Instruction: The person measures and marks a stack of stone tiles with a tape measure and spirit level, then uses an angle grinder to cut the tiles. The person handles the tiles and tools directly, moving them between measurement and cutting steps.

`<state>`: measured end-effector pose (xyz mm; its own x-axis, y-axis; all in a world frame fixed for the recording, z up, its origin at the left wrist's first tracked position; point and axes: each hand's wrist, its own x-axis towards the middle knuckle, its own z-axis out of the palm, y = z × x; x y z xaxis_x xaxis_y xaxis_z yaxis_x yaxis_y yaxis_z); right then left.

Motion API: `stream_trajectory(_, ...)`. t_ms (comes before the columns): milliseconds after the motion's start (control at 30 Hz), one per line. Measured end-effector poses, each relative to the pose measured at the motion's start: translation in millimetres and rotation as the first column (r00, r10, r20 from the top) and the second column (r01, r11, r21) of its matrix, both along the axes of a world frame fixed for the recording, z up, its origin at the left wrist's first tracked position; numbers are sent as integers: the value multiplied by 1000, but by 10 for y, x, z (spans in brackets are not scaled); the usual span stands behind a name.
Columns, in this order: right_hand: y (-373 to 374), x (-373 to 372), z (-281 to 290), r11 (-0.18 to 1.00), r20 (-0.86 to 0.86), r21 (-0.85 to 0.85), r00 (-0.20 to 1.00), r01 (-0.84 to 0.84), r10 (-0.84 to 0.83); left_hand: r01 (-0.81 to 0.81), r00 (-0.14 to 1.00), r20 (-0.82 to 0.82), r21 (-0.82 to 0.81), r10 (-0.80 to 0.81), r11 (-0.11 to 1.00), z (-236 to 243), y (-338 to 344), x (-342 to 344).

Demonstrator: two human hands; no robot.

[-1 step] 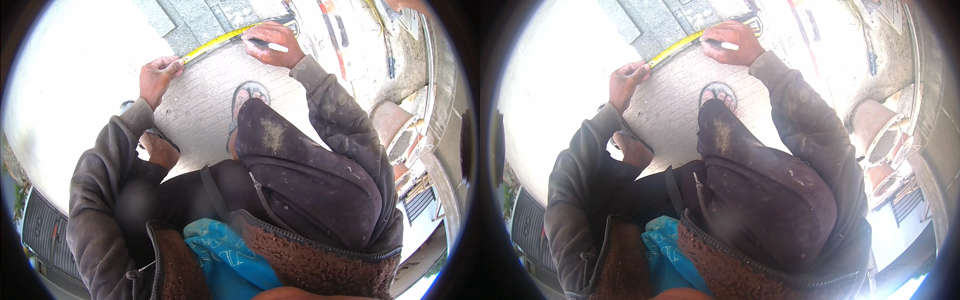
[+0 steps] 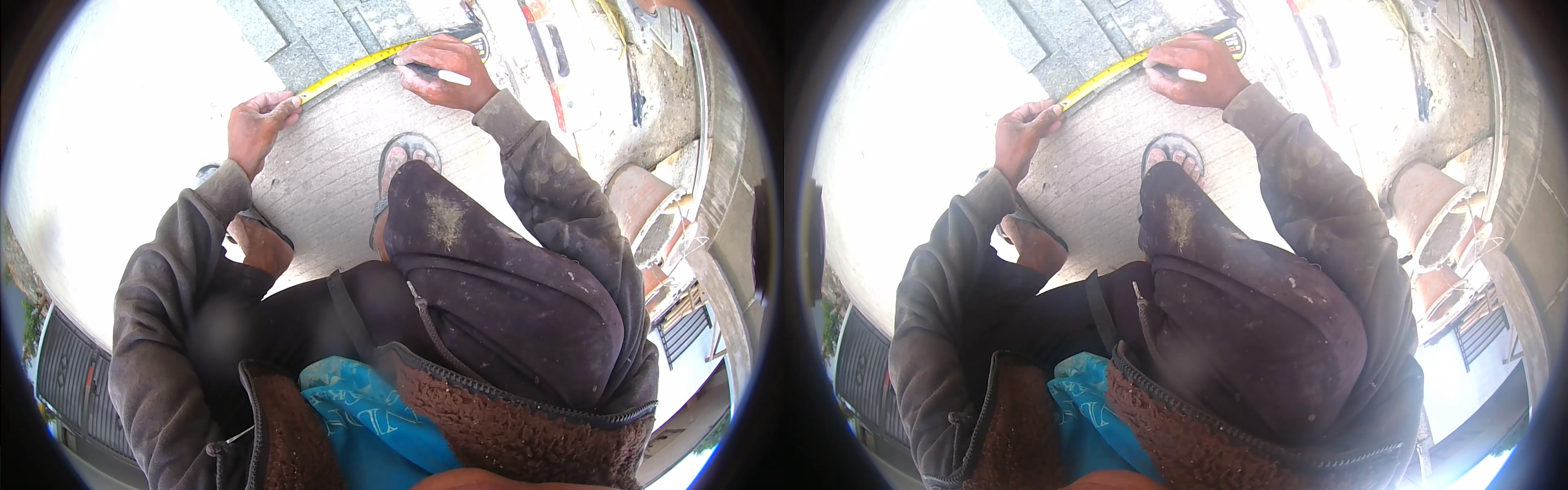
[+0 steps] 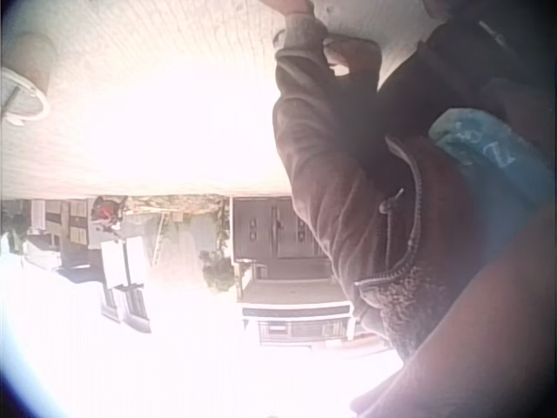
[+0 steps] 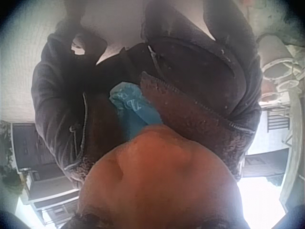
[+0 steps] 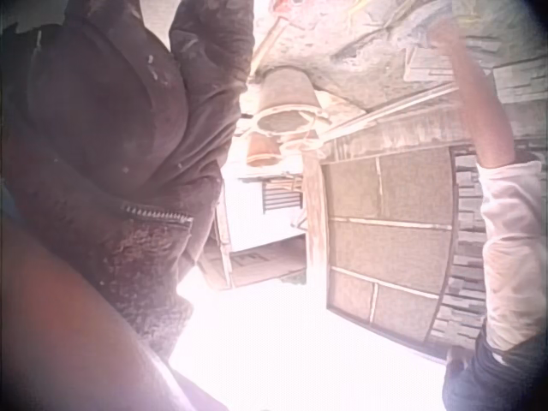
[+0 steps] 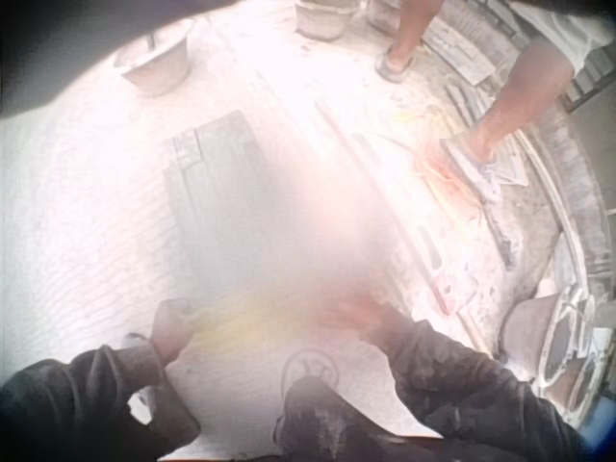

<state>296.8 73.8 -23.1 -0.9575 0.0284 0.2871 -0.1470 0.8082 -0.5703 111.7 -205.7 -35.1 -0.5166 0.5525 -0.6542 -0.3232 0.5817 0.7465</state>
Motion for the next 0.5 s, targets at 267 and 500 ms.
stream_trajectory(267,31,-45,9,999,12,33,1000,0,0,9,1000,-22,-13,-9,1000,2,55,-32)
stream_trajectory(500,20,-57,-10,1000,-28,9,999,20,-20,13,1000,-17,-14,-13,1000,-25,42,-35)
